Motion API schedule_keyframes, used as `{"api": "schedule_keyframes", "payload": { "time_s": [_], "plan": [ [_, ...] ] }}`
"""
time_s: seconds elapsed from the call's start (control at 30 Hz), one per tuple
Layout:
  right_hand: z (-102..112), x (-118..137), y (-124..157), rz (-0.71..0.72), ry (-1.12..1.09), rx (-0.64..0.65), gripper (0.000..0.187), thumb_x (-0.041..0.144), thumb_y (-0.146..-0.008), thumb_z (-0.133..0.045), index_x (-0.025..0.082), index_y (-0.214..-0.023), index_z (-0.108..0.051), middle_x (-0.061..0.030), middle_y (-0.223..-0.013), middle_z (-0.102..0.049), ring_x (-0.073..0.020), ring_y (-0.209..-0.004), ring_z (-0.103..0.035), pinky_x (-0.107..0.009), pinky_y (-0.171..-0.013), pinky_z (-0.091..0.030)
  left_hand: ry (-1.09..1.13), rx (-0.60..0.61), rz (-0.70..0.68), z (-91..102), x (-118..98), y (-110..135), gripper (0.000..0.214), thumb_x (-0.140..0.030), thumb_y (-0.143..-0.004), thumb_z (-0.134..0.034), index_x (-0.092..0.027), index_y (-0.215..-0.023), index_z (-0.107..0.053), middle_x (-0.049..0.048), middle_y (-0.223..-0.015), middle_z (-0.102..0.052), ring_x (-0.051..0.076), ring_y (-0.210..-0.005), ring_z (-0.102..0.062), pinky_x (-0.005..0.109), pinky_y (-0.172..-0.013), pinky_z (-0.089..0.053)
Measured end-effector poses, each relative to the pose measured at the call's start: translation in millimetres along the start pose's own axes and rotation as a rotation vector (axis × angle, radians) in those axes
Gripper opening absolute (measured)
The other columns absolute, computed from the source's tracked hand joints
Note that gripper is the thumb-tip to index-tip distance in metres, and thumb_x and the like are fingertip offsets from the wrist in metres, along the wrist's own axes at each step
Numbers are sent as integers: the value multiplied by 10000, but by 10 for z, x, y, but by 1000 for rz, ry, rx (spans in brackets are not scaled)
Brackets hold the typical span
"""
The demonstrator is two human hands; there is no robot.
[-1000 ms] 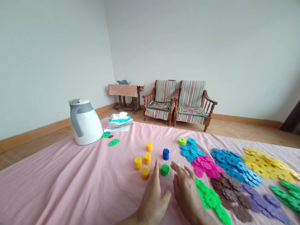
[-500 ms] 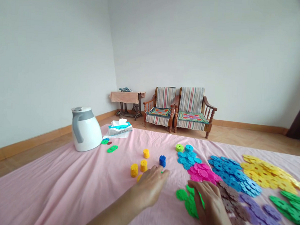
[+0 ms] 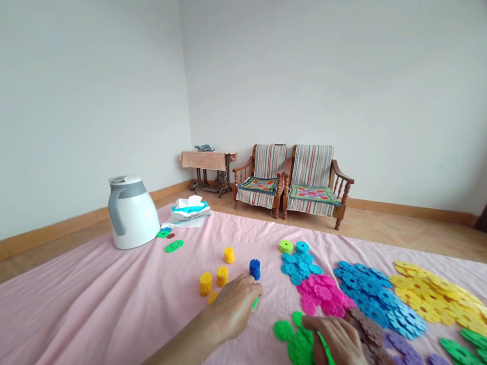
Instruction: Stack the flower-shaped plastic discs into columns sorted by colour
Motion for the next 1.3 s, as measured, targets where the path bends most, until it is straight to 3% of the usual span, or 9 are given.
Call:
{"api": "schedule_keyframes", "payload": {
  "time_s": [0.23, 0.4, 0.53, 0.8, 1.17, 1.3],
  "plan": [
    [31, 67, -26, 19, 3, 44, 215, 186, -789, -533, 251, -989, -579, -3, -882, -713, -159, -804, -661, -297, -753, -461, -98, -42, -31, 22, -22, -52, 207, -34, -680, -478, -191, -787, -560, 30, -938, -581, 191, -934, -529, 279, -814, -405],
    [55, 81, -26, -63, -3, 55, 206, 183, -827, -476, 229, -1007, -564, -27, -879, -698, -167, -812, -641, -331, -779, -423, -66, -41, -22, 44, 13, -60, 287, -67, -692, -532, -208, -936, -583, 24, -1011, -587, 186, -974, -530, 266, -856, -400],
    [60, 94, -26, -140, -19, 105, 226, 162, -849, -441, 208, -1034, -563, -34, -881, -688, -169, -833, -620, -360, -822, -380, -38, -41, -91, 136, -24, -36, 408, -74, -687, -566, -216, -1069, -581, 46, -1124, -572, 202, -1050, -511, 281, -923, -373],
    [75, 114, -40, -183, -55, 156, 226, 175, -867, -424, 194, -1034, -576, -43, -880, -678, -170, -837, -603, -370, -849, -350, -62, -5, -145, 188, -61, -29, 350, -98, -727, -572, -214, -1056, -610, 35, -1089, -606, 196, -1025, -531, 268, -906, -383],
    [74, 109, -41, -204, -81, 144, 196, 164, -857, -454, 202, -995, -587, -21, -810, -657, -169, -815, -590, -361, -829, -352, -50, 25, -155, 97, 10, -90, 259, -131, -755, -574, -230, -984, -643, 21, -999, -648, 201, -954, -570, 273, -856, -403],
    [69, 109, -35, -204, -108, 141, 190, 158, -859, -457, 208, -1003, -571, -16, -837, -659, -166, -811, -587, -361, -824, -345, -49, 23, -175, 120, -15, -87, 335, -89, -720, -575, -242, -1014, -625, 20, -1034, -627, 197, -963, -560, 276, -861, -409]
  ]
}}
Point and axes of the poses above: each hand's wrist, its own y-axis away from the middle knuckle, its own z-axis out of the back of the hand, x = y × z, the point moved 7 cm from there along -y, towards the middle knuckle
